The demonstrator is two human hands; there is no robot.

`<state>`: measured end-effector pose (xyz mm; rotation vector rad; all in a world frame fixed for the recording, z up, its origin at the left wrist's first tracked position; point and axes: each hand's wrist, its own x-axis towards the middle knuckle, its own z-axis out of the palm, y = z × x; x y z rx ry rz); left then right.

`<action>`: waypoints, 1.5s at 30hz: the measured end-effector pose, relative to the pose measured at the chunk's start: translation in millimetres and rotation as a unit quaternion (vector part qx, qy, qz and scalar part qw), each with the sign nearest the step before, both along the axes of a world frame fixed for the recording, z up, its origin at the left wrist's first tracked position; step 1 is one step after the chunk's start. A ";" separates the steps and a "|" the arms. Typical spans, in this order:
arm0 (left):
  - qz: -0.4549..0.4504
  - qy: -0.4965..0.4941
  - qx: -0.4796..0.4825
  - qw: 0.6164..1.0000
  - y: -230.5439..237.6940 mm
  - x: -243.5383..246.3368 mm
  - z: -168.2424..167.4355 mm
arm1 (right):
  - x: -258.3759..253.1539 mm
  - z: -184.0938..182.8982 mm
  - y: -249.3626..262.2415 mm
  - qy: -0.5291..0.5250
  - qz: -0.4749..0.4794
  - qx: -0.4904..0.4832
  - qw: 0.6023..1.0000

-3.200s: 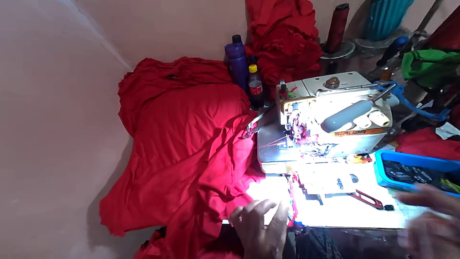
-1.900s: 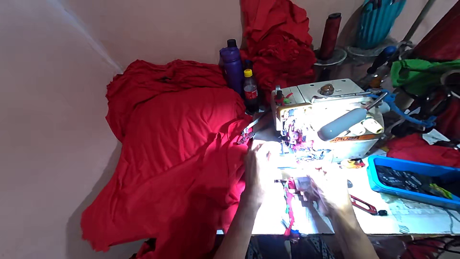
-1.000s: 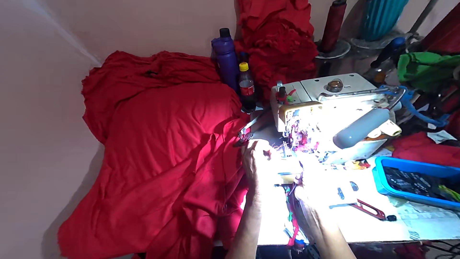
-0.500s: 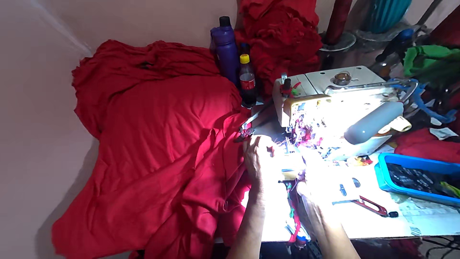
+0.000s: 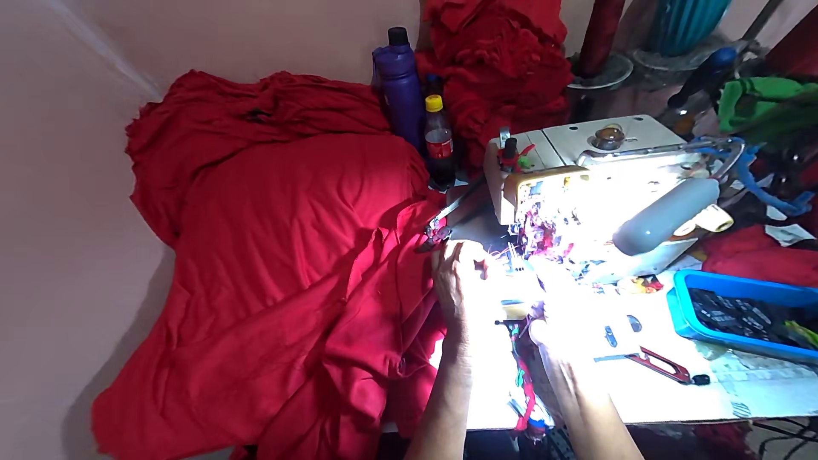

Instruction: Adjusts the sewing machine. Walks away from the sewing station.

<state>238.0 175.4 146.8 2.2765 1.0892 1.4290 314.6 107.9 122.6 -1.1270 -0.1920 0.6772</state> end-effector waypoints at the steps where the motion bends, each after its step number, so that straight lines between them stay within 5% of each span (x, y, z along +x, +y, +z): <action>1: -0.002 -0.002 -0.002 1.000 0.4 -0.1 -0.9 | -0.8 0.8 -1.7 0.008 0.005 0.001 1.000; 16: 0.001 0.007 -0.004 1.000 1.2 0.6 -3.1 | 0.9 -1.4 -4.6 0.033 0.017 0.024 0.999; 29: 0.010 -0.002 0.020 1.000 -1.4 0.3 -1.9 | 4.1 -7.1 -7.6 0.038 0.053 -0.049 0.997; 37: -0.001 0.009 0.001 1.000 1.0 0.0 -3.9 | 7.0 -17.4 0.1 0.026 0.024 -0.072 0.997; 39: -0.006 0.007 0.003 1.000 2.2 0.1 -4.8 | 4.5 3.1 0.4 0.038 0.011 -0.105 0.994; 45: 0.000 0.002 -0.001 1.000 0.3 -0.4 -2.5 | 3.3 10.4 11.1 0.038 -0.049 -0.044 0.997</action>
